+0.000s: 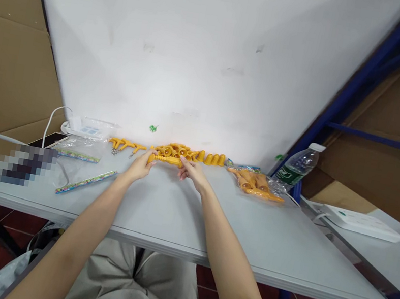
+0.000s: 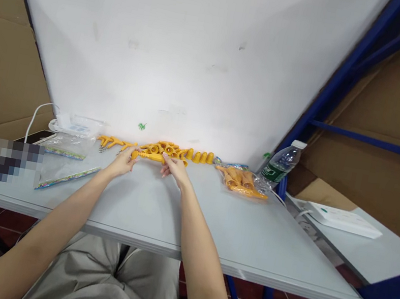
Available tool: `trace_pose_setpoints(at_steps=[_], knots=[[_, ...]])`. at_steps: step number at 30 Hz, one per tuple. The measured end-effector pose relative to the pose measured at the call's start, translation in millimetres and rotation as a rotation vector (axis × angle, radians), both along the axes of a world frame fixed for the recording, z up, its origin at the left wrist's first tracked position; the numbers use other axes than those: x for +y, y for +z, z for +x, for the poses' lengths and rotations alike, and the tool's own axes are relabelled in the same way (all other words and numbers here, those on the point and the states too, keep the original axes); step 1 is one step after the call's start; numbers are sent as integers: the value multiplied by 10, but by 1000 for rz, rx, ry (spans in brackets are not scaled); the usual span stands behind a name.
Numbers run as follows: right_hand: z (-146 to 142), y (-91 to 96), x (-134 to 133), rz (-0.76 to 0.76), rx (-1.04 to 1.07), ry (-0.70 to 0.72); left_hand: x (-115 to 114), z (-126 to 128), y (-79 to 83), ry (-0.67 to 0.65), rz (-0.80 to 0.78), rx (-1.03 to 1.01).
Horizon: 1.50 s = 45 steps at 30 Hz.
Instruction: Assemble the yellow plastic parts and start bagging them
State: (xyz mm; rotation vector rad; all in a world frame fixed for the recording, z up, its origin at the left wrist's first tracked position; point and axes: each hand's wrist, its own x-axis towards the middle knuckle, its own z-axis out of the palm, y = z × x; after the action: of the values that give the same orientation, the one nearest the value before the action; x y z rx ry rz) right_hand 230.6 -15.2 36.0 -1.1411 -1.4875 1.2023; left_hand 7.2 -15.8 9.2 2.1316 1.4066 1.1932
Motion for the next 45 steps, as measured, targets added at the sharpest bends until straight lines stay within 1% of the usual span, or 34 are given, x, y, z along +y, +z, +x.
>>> trace_pose_setpoints(at_steps=[3,5,7,9,11,12,15,17,20,23,27,30,32,37,40,45], knots=[[-68,-10,-11,-52,-60,-113,-10,20,12,-4,40,2],[-79,0,-18,-85,-83,-138,-10,24,15,0,45,-2],[-47,18,-25,-127,-80,-99,-5,21,11,15,34,-3],[10,31,-27,-119,-42,-14,3,14,3,34,21,3],[61,25,-22,-41,19,60,7,8,-4,39,24,11],[74,17,-17,2,45,76,8,6,-6,37,34,16],[54,-18,4,59,76,73,3,4,-2,33,92,40],[6,-32,10,66,70,43,-8,8,6,33,129,58],[-72,-27,-6,59,60,-55,-31,22,22,21,152,72],[-136,-11,-33,5,49,-157,-48,39,29,5,156,74],[-181,7,-55,-67,23,-217,-36,53,10,-4,168,68],[-154,34,-62,-114,5,-197,-9,48,-16,-12,171,54],[-106,55,-63,-114,15,-147,6,39,-32,-14,161,41],[10,52,-45,19,70,40,16,30,-37,13,152,24],[20,17,-24,43,84,54,-1,48,-11,36,165,7],[-10,-8,-16,41,96,42,-49,80,43,59,132,-37]])
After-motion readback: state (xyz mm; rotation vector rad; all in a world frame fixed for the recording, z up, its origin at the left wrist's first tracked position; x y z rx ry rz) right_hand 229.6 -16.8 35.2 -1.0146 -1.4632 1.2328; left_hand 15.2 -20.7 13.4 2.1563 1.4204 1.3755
